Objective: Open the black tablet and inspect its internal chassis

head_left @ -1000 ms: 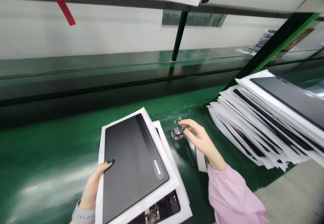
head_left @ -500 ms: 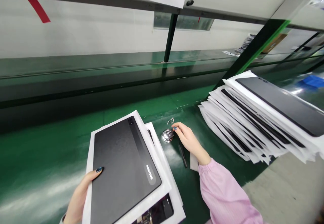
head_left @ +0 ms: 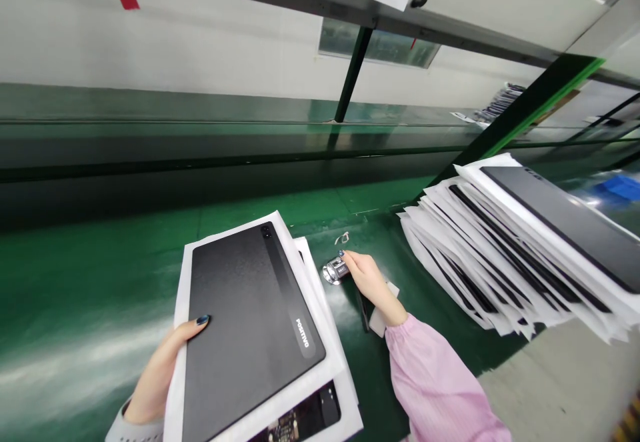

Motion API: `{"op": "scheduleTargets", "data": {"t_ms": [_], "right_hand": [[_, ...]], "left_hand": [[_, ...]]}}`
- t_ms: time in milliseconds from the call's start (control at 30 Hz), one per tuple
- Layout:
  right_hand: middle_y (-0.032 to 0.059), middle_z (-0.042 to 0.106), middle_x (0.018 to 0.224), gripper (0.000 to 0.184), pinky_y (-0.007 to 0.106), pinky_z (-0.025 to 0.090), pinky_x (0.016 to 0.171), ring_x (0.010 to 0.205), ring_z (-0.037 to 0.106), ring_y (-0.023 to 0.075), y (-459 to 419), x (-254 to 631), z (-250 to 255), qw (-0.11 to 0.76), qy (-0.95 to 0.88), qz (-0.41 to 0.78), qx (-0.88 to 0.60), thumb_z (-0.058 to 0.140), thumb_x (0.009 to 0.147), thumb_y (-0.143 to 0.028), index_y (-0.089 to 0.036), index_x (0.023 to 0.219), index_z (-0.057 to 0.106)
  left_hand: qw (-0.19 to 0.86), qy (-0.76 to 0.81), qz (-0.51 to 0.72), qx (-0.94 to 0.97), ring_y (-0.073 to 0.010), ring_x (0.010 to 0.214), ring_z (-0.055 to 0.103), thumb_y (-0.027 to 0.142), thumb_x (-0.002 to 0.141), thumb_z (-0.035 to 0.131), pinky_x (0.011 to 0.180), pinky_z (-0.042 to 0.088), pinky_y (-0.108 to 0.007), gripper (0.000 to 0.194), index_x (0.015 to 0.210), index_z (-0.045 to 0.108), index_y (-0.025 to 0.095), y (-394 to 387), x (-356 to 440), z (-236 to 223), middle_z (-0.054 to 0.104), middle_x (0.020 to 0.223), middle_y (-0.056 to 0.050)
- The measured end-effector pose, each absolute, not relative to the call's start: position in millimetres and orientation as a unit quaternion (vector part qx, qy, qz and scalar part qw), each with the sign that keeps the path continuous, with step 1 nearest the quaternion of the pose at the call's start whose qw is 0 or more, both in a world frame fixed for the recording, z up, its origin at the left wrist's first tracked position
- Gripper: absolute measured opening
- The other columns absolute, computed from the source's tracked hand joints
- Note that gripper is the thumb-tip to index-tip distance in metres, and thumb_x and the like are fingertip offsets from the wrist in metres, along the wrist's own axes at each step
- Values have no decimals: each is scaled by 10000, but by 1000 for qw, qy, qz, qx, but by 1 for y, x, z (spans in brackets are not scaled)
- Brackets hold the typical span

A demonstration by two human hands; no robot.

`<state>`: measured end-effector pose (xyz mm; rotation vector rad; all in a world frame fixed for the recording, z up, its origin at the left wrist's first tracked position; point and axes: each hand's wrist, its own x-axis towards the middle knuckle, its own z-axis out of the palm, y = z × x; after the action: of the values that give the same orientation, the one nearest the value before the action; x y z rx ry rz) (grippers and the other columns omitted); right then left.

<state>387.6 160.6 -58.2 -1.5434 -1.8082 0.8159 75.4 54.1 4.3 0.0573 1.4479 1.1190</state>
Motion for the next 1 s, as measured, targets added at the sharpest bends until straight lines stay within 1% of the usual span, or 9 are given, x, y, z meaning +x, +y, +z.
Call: {"op": "scheduleTargets", "data": {"t_ms": [100,200,333,467,567,667,833,900,1000], "right_hand": [[-9,444,565,459,310,288,564,548,418,178,161,388,-56,314,-674,317,-589,387,964,-514,-240,596,359],[-5,491,615,394,306,359,592,603,487,193,160,394,-49,311,-671,350,-575,393,954,-491,-230,662,438],[4,578,743,273,311,446,673,714,564,205,157,403,-42,290,-677,406,-541,468,910,-467,-221,814,539],[-8,511,706,303,318,409,660,680,502,197,156,404,-44,281,-681,402,-544,444,922,-462,-231,728,477],[-17,453,653,348,322,362,623,627,443,192,159,401,-49,282,-686,382,-552,421,919,-478,-242,665,386],[-21,430,626,371,319,339,603,603,414,187,161,400,-51,280,-691,373,-553,409,914,-498,-246,646,361],[-22,425,615,389,312,319,592,595,405,182,160,399,-50,276,-685,369,-564,415,905,-517,-243,637,355],[-19,424,604,398,310,310,585,588,402,182,159,397,-50,277,-679,366,-573,402,914,-508,-241,627,338],[-15,421,573,433,308,300,571,570,404,180,158,393,-50,280,-671,363,-583,392,930,-507,-236,597,332]], "left_hand": [[620,615,486,37,-208,466,656,71,721,664,432,535,-244,104,732,647,173,55,74,0,646,511,-19],[644,596,479,29,-247,501,674,103,653,722,431,541,-279,135,717,643,191,57,71,-7,638,504,-13],[629,609,481,34,-220,441,644,118,695,698,422,542,-268,74,733,670,174,55,72,-4,652,516,-23],[617,612,494,33,-179,389,612,85,730,665,384,513,-219,94,677,659,163,55,76,2,659,517,-32],[616,606,503,24,-162,402,619,33,713,658,417,528,-189,119,683,671,148,56,76,-1,643,490,-18],[603,613,511,16,-157,439,645,12,712,657,450,538,-164,136,690,679,145,57,77,-1,644,491,-11],[610,616,498,17,-174,419,634,67,772,628,445,545,-206,124,697,670,156,54,80,8,630,493,-23],[621,620,479,17,-190,400,623,87,745,658,411,530,-235,80,717,670,161,54,78,8,639,508,-27],[626,622,469,13,-202,401,624,98,694,702,389,506,-246,87,712,660,172,54,75,5,644,514,-22]]}}
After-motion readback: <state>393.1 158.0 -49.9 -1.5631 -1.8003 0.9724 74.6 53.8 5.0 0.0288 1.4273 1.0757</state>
